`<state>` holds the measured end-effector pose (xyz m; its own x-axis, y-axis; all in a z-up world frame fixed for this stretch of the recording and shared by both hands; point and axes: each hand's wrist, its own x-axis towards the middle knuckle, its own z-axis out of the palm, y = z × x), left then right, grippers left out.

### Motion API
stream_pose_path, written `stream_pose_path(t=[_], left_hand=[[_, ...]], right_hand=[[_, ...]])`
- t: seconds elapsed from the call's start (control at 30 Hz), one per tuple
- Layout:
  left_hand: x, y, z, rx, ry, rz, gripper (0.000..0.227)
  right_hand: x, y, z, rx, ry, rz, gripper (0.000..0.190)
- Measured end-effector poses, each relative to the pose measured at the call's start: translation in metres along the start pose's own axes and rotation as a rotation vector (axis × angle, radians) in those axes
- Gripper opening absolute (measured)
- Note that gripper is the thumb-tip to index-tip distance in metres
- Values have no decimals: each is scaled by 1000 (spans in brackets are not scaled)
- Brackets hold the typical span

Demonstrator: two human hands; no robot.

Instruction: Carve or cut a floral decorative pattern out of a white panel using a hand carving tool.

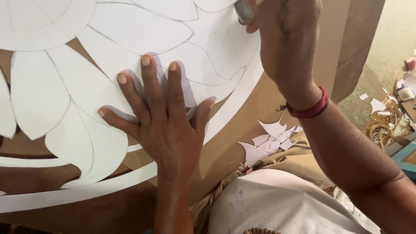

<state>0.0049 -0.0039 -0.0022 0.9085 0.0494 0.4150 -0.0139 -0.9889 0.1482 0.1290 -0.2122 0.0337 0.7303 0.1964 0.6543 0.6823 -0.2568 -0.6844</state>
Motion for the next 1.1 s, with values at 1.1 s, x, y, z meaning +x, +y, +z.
stream_pose_path(t=[1.1], left_hand=[[-1, 0, 4, -59, 17, -21, 79]], right_hand=[[-54, -46, 52, 187, 225, 342, 5]])
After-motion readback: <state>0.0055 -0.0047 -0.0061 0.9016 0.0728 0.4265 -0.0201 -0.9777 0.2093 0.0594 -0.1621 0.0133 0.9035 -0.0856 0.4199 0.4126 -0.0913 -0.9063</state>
